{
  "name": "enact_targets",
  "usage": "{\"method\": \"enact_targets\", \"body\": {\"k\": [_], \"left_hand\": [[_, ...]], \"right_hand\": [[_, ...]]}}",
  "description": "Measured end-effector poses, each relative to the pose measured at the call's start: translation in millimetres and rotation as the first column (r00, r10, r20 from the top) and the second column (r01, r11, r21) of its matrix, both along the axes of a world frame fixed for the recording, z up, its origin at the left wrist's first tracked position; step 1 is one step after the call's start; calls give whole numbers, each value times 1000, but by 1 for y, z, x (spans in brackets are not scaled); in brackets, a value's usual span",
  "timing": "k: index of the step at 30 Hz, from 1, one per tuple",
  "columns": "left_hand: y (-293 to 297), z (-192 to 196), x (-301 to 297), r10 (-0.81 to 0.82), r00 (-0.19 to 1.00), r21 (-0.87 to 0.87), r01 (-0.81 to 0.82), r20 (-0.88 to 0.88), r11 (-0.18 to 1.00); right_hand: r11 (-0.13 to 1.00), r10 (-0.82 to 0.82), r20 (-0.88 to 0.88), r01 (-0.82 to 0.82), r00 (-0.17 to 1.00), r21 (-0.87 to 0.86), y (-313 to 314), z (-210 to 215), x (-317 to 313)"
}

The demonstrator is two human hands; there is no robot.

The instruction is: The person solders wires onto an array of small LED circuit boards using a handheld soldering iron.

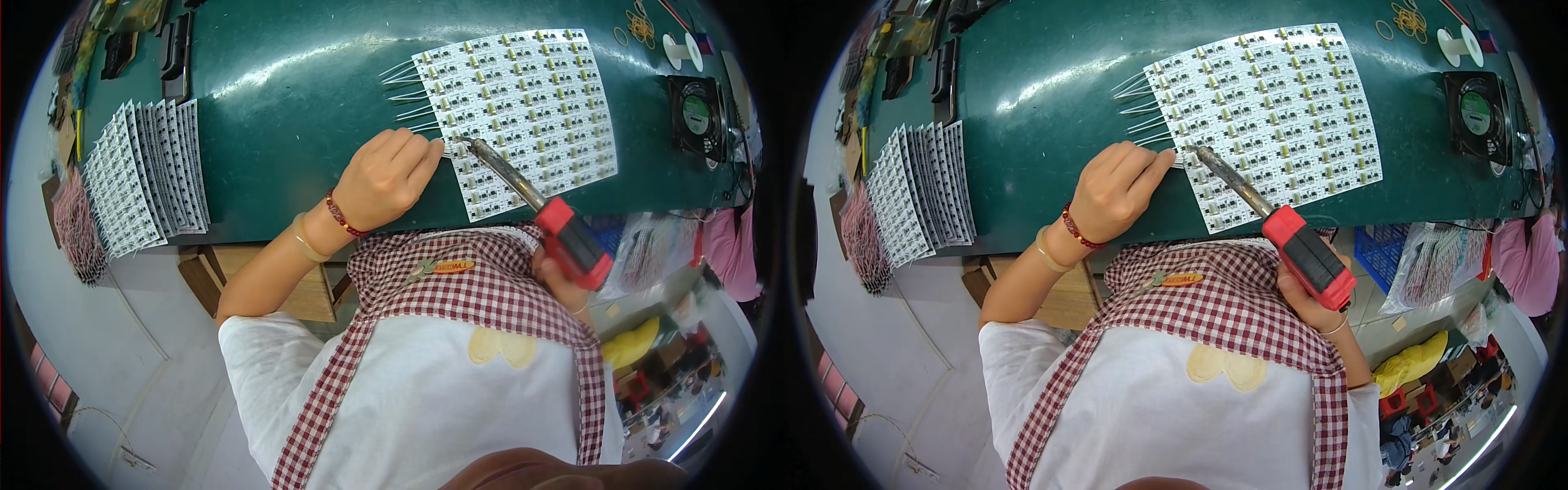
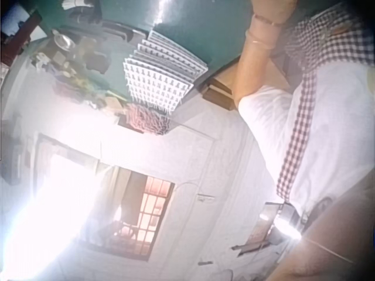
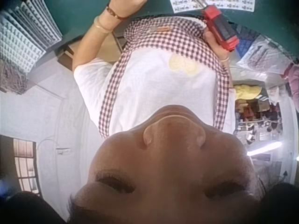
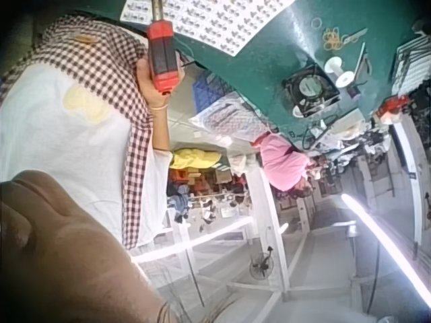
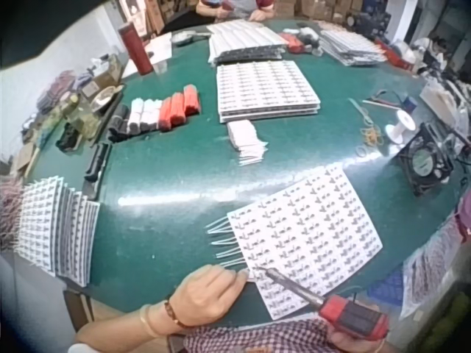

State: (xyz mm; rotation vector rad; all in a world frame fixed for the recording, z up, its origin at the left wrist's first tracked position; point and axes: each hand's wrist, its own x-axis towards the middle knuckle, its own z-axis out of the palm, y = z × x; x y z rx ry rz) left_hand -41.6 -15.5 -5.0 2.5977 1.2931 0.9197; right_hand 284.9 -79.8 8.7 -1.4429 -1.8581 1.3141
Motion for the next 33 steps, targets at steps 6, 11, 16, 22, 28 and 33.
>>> {"method": "enact_targets", "body": {"k": [6,11,16,22,28,33], "left_hand": [[-2,7,0,46,993,40,-42,-111,998],[-10,13,4,81,997,104,-79,-18,991],[-16,6,6,69,997,21,-69,-26,997],[-14,3,9,66,997,4,-66,-38,998],[-13,4,10,67,997,-3,-67,-42,998],[-12,4,11,62,997,1,-62,-34,998]], "right_hand": [[1000,13,17,-13,1000,-9,-3,-1,4],[975,-104,-54,91,993,-205,-4,12,1],[990,-46,-21,43,999,-135,-3,12,2],[992,-48,-42,43,998,-116,-4,6,2],[999,-9,7,9,1000,52,6,11,-9],[999,14,26,-15,1000,38,4,12,-6]]}}
